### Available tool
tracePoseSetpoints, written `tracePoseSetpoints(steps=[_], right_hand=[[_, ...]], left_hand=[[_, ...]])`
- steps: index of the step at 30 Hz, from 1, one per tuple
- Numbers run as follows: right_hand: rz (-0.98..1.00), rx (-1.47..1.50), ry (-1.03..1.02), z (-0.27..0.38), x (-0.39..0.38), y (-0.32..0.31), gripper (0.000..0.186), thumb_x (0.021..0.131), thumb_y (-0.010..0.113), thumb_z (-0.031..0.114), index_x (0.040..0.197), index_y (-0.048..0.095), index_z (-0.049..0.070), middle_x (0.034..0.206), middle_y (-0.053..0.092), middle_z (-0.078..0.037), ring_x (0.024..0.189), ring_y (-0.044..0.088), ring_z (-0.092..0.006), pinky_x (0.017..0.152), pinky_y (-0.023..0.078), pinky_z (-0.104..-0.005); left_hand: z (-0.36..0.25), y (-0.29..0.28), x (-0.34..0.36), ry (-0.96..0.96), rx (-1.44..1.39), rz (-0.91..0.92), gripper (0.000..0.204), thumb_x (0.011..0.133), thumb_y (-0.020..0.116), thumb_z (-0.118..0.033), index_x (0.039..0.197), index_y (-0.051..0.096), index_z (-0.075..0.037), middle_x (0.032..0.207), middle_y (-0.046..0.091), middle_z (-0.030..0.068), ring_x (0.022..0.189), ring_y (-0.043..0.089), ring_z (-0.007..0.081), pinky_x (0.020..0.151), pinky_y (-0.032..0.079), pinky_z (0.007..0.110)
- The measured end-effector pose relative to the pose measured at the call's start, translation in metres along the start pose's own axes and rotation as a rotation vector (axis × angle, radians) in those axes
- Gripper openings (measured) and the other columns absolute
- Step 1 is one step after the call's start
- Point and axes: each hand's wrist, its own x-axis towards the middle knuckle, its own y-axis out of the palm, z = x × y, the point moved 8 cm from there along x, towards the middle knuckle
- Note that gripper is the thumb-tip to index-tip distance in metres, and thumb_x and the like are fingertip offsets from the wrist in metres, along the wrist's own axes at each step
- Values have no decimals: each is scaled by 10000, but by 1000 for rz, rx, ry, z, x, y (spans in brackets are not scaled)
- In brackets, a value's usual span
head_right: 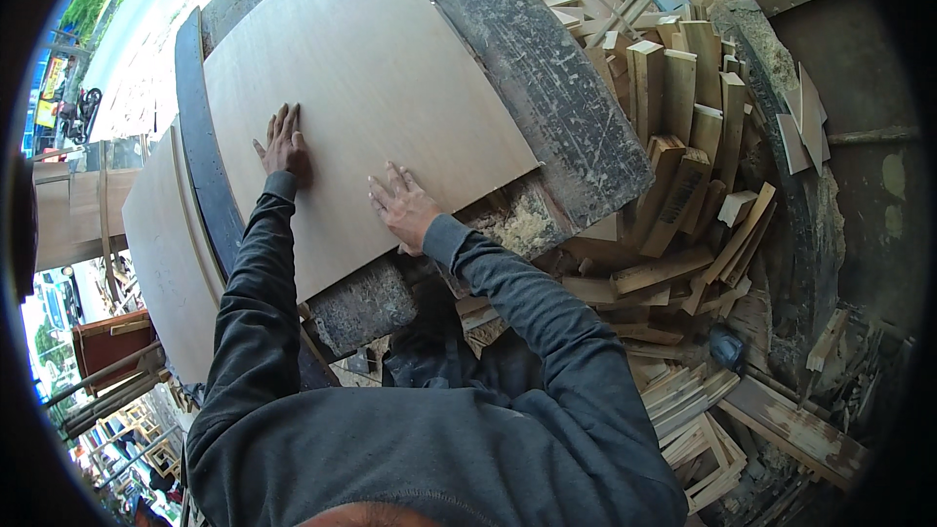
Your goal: Cutting plywood boards into specific sizes using a table saw in a workshop.
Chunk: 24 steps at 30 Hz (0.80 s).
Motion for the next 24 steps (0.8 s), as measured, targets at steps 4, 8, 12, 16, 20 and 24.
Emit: tracePoseSetpoints(steps=[4,8,12,16,20,24], right_hand=[[25,0,5,-5,11,-4,1053,664,830,479,1487,372,7,1590,253,-206,1438,207,-526,1188,230,-584],[52,16,12,-14,23,-4,1066,676,827,482,1504,350,11,1603,228,-208,1451,178,-527,1194,208,-591],[47,9,19,-20,36,-6,1073,672,832,487,1506,349,13,1604,227,-208,1451,177,-528,1196,203,-589],[46,5,15,-26,48,-8,1084,671,831,495,1509,342,13,1606,224,-208,1451,174,-530,1197,197,-589],[52,-7,20,-33,60,-11,1088,673,830,503,1510,337,12,1605,225,-209,1451,173,-531,1196,196,-592],[62,-5,25,-38,70,-14,1093,676,831,516,1511,337,13,1607,223,-202,1449,172,-533,1195,201,-592]], left_hand=[[4,1,11,4,20,10,658,897,396,-279,1540,299,-380,1642,219,-62,1519,186,208,1164,-5,700],[6,3,24,0,35,9,663,897,393,-283,1544,288,-380,1643,214,-65,1519,179,205,1169,-14,689],[14,6,38,8,38,6,664,897,391,-286,1546,284,-378,1643,216,-65,1520,176,205,1164,-21,696],[20,8,52,21,38,-9,669,890,399,-290,1542,288,-389,1642,220,-68,1519,180,206,1161,-19,700],[25,9,66,24,11,-16,674,882,408,-294,1537,294,-400,1641,223,-69,1519,183,207,1161,-22,700],[27,9,78,26,29,-16,672,884,403,-284,1538,295,-394,1639,228,-70,1517,186,204,1163,-25,695]])
